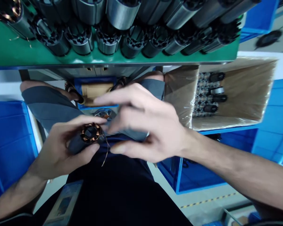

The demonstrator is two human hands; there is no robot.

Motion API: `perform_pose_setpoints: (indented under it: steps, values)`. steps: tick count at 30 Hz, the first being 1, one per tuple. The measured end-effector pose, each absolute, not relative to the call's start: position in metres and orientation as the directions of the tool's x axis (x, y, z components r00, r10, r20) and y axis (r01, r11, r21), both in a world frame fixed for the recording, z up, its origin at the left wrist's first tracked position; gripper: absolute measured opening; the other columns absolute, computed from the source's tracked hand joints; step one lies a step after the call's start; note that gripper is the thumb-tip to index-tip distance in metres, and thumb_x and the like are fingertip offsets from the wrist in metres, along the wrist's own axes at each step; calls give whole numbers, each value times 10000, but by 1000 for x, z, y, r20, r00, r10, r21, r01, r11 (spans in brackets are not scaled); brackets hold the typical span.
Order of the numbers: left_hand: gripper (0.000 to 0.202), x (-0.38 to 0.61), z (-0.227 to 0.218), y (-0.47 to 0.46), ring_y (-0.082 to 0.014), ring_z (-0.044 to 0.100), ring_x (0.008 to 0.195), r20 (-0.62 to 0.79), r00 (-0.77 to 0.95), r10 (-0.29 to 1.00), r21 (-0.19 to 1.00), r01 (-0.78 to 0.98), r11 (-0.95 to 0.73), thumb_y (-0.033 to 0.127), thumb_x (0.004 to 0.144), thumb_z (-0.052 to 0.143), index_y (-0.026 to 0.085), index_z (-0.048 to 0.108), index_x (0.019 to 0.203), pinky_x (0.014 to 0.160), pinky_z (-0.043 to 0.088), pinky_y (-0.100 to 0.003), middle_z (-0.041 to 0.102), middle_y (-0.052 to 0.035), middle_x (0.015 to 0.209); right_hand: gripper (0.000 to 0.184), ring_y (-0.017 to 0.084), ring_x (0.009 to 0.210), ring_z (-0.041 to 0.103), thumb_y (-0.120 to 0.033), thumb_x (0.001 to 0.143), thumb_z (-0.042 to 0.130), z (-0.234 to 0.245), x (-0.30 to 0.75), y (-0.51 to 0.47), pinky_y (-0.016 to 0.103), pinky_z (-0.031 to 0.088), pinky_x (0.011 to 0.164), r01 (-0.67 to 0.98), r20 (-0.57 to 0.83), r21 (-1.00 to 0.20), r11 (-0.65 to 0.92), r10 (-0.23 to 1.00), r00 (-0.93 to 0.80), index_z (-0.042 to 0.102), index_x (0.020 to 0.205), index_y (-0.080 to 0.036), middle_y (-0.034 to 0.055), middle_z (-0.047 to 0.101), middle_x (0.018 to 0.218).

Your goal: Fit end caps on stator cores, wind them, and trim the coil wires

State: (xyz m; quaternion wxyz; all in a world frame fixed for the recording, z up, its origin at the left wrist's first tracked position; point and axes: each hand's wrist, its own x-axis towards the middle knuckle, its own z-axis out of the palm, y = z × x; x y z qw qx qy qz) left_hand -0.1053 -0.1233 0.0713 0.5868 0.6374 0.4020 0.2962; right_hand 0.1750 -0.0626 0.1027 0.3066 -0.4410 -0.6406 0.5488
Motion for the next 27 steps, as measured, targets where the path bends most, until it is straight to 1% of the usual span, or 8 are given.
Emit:
perform_pose_setpoints:
  steps: [4,8,10,12,16,21,25,27]
  values:
    - [426,-103,64,-124,-269,886,1376,251,410,877,883,275,-381,157,1022,943,239,830,1425,1220,732,-356,864,-90,1563,287,180,930,871,-493,1120,890,96,182,-63,282,734,825,158,-398,-892,-424,572,-717,902,1105,-207,78,921,1095]
    - [306,-101,57,-127,-196,894,1343,509,417,753,648,390,-654,67,1060,879,248,856,1307,1184,750,-310,839,-37,1615,443,96,573,727,-556,1024,988,91,173,-69,201,595,552,221,-589,-596,-772,233,-774,791,950,-167,4,840,855]
    - [262,-102,58,-127,-210,912,1291,539,430,725,575,441,-689,108,1066,874,256,866,1282,1188,761,-353,871,-17,1549,450,64,483,595,-539,1057,952,95,167,-72,197,472,472,240,-561,-718,-654,339,-755,738,861,-196,-50,742,726]
    - [274,-102,63,-127,-225,938,1168,466,439,768,619,458,-638,169,1033,887,221,864,1300,1140,775,-342,928,-32,1371,483,68,495,492,-501,1131,861,102,164,-72,239,350,452,288,-396,-918,-274,558,-729,691,772,-227,-58,643,659]
    - [345,-103,71,-125,-188,932,968,23,452,892,899,382,-217,276,1016,888,210,847,1353,924,773,-238,945,-9,1191,529,120,581,400,-402,1156,818,115,167,-65,322,283,505,359,-78,-889,283,679,-730,640,682,-248,-29,530,640]
    - [347,-104,62,-128,-217,908,1304,337,380,862,796,373,-476,161,1036,938,242,843,1360,1223,720,-305,912,-46,1442,403,159,953,793,-460,875,1107,109,181,-53,199,622,638,329,-452,-892,-310,585,-673,807,934,-197,58,814,1146]
    - [166,-101,59,-132,-173,892,1332,585,391,710,598,383,-704,103,1144,787,219,860,1239,1294,699,-367,902,-58,1431,478,113,552,688,-642,1061,911,99,174,-60,207,525,449,330,-617,-631,-702,196,-762,792,932,-197,-6,764,774]
    - [189,-100,61,-133,-185,904,1298,610,417,673,527,421,-739,98,1119,794,222,866,1242,1278,716,-387,910,-35,1403,527,67,444,557,-638,1093,878,101,168,-65,205,435,416,325,-566,-758,-565,324,-758,725,821,-213,-40,702,678]
